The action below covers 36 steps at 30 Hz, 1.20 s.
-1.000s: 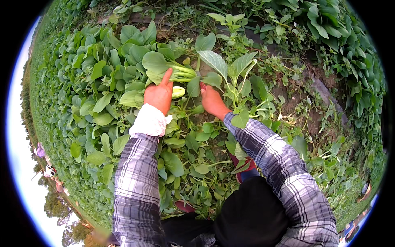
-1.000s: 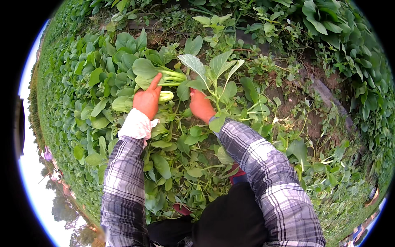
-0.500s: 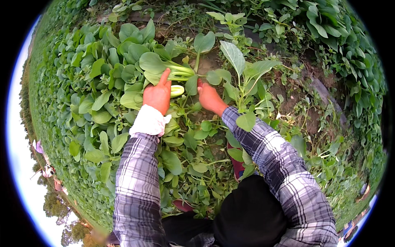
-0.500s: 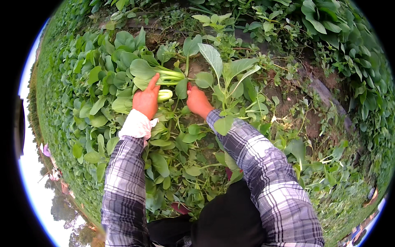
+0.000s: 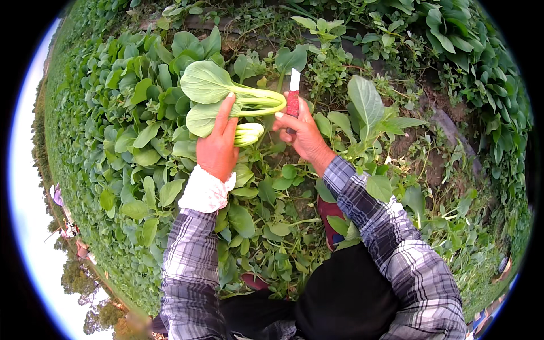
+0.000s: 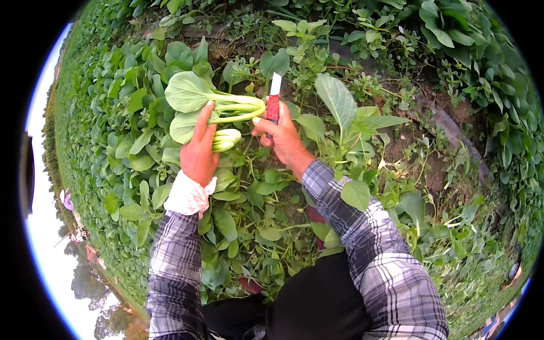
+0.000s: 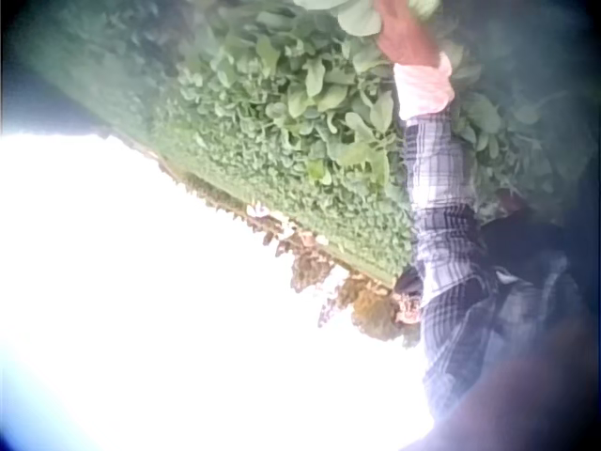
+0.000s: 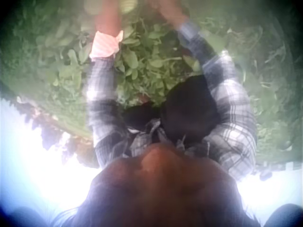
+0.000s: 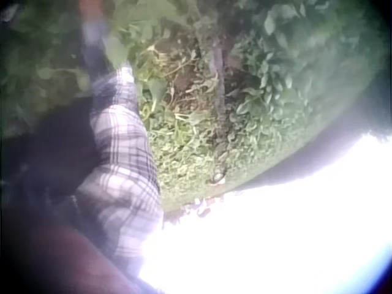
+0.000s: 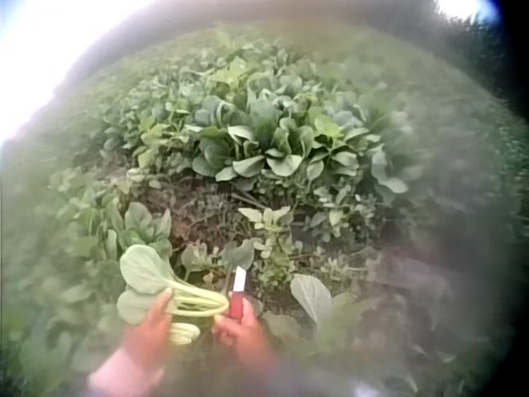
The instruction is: The person harvests leafy green vegetables in a field using a knife to cut the stems. They gather the cut vegetables into bunches and place them into a white plastic basket.
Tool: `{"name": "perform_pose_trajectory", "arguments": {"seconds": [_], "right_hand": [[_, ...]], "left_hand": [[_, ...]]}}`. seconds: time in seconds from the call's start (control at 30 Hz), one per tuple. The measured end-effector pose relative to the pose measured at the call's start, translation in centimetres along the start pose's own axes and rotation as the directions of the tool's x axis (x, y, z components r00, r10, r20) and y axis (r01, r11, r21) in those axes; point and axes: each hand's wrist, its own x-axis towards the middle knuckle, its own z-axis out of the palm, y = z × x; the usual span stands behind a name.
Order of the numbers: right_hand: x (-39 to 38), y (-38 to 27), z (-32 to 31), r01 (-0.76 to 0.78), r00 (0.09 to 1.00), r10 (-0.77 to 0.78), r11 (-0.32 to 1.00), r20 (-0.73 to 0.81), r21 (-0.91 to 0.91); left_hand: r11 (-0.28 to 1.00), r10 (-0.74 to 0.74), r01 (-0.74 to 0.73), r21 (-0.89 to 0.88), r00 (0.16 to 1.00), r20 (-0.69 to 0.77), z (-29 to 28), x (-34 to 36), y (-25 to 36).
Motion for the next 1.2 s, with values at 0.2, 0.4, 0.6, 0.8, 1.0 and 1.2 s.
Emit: {"name": "perform_pose_trajectory", "arguments": {"seconds": [0.2,0.4,0.6,0.8,1.0,1.2], "right_hand": [[-3.5,-3.7,1.5,0.035,0.997,-0.037,0.999,0.068,0.041],[-7.8,-5.6,0.8,0.099,0.995,-0.099,0.963,0.01,-0.251],[-13.8,-5.8,1.7,0.136,0.966,-0.041,0.92,0.253,-0.368],[-11.4,-2.4,-1.3,-0.192,0.967,0.233,0.931,0.102,-0.311],[-8.0,5.8,-6.3,-0.023,0.972,0.199,0.614,0.126,-0.789],[-10.9,7.4,-5.7,-0.112,0.705,0.706,0.209,0.071,-0.971]], "left_hand": [[0.986,0.155,-0.147,0.072,0.982,-0.113,-2.3,-1.8,2.3],[0.973,0.002,0.032,-0.23,0.989,0.145,-8.9,-5.1,9.3],[0.993,0.1,-0.091,-0.07,0.985,0.142,-10.2,-4.3,12.1],[0.975,0.11,-0.038,-0.22,0.939,0.326,-7.8,-7.0,11.9],[0.98,0.187,-0.2,-0.02,0.87,0.457,-4.7,-5.5,12.9],[0.938,-0.082,-0.155,0.31,0.77,0.632,-0.3,-6.8,8.0]]}}
